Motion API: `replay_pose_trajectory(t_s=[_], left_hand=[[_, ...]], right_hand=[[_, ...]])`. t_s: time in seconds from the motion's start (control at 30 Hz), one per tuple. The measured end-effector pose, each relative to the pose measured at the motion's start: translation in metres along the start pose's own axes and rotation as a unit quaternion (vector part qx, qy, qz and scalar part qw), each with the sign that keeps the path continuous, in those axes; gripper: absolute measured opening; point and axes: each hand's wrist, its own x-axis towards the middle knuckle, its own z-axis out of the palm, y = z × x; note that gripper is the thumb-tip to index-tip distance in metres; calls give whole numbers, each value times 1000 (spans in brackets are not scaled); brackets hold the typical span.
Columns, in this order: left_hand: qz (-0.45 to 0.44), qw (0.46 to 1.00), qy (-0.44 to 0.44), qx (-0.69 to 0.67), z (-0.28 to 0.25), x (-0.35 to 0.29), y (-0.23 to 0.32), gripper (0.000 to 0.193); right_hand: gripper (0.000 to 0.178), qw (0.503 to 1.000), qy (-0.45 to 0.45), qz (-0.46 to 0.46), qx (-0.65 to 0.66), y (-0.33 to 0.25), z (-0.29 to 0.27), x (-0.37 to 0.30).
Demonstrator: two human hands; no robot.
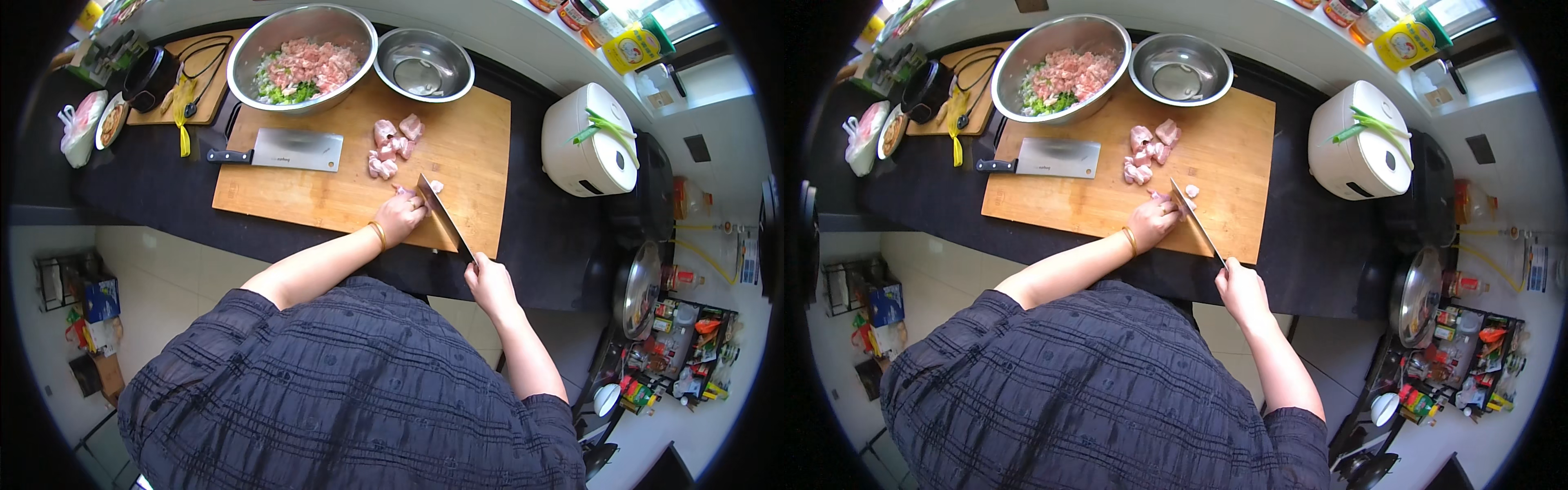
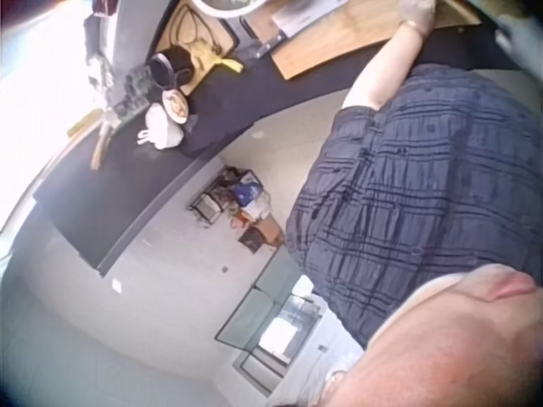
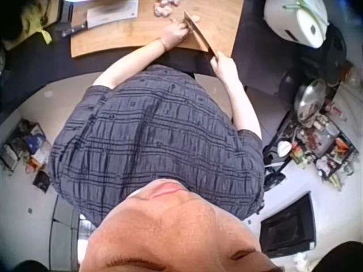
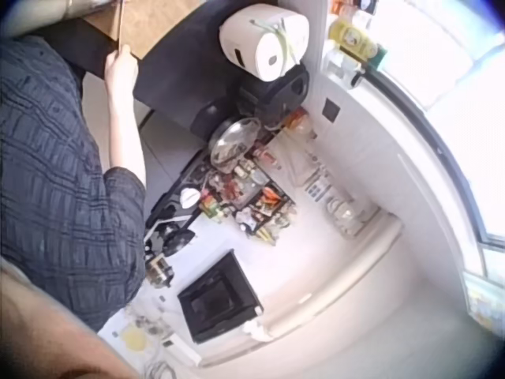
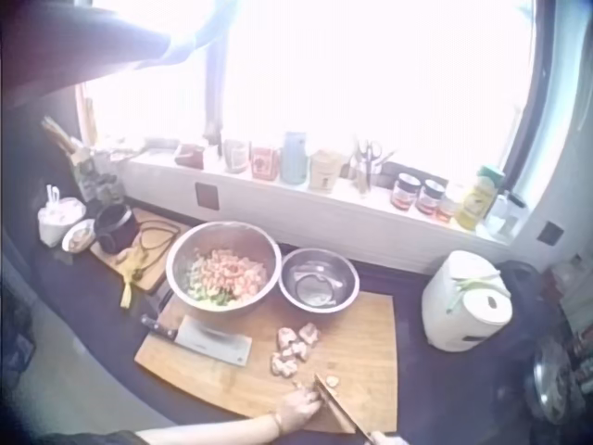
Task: The person chops raw meat into small pieces on a wooden cutting board using a cleaver. The chopped meat accumulates on the board while a bowl of mixed ingredients sits nearby.
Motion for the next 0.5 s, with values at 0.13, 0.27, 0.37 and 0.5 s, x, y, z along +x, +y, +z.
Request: replay_pose_trajectory(t_s=[0.13, 0.27, 0.37, 0.5], left_hand=[[6, 1000, -7, -15, 0, 0, -1, 12], [6, 999, -27, -18, 2, 0, -3, 10], [11, 999, -34, -18, 6, 1, -5, 9], [13, 999, -32, -12, 4, 0, -8, 9]], right_hand=[[16, 1000, -11, -2, -8, 3, 9, 8], [17, 1000, 12, -7, 13, -16, 30, 43], [18, 999, 35, -12, 23, -27, 36, 65], [19, 998, 16, 0, 58, -12, 31, 49]])
